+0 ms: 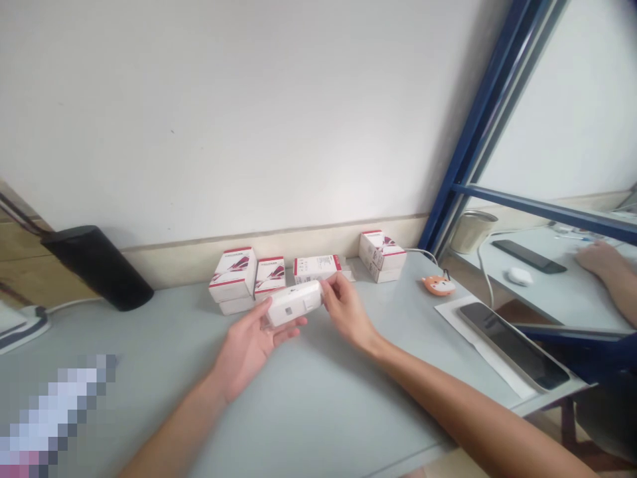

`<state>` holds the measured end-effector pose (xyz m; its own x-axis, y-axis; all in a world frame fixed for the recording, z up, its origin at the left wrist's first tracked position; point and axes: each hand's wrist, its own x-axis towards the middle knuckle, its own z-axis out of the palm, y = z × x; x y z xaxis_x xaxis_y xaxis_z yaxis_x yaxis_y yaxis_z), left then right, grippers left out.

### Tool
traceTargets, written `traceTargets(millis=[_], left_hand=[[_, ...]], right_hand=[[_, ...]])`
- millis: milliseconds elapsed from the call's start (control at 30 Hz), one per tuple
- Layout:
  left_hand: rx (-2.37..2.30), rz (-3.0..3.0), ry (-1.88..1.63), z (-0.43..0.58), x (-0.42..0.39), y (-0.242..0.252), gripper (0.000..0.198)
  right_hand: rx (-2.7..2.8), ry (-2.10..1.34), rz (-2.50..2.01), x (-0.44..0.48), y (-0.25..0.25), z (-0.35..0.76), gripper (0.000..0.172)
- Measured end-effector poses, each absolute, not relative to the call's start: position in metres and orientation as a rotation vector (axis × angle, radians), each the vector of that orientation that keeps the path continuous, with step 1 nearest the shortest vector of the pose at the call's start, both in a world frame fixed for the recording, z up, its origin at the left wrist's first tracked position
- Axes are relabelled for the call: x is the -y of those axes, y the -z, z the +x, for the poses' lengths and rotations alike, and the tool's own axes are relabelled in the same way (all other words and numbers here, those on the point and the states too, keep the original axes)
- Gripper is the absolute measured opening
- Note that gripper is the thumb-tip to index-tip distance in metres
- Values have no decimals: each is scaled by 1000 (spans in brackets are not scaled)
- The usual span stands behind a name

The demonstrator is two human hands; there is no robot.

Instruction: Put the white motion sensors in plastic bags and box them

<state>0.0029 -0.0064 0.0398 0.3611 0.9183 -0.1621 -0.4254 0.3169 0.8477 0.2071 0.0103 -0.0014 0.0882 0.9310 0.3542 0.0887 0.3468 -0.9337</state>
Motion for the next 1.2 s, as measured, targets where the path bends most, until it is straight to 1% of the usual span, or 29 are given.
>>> traceTargets(millis=[300,433,567,767,867,967,1067,1200], left_hand=[[-822,792,-982,7,7,-45,48],[-831,794,-958,5,5,-41,51],[-861,795,-939,-1,0,-35,55],[-920,743,-920,-5,-5,-32,52],[-925,728,-864,-9,-6,-34,53],[-878,698,-830,-13,-7,-40,55],[-752,663,-812,-16,-6,-44,57],[-685,825,-890,-15,-4,-39,43]], right_hand=[[1344,-780,-985,-10,4,206,29],[1411,-746,-992,-8,2,207,24],[1517,-757,-1037,-9,0,210,25],[1667,-792,-1023,-10,-4,216,24],[1724,-773,-999,-12,-6,219,21],[1654,-748,-1008,-16,-6,221,23],[1430,-874,-1070,-21,-6,220,29],[1273,-1186,-1187,-19,-9,216,34]])
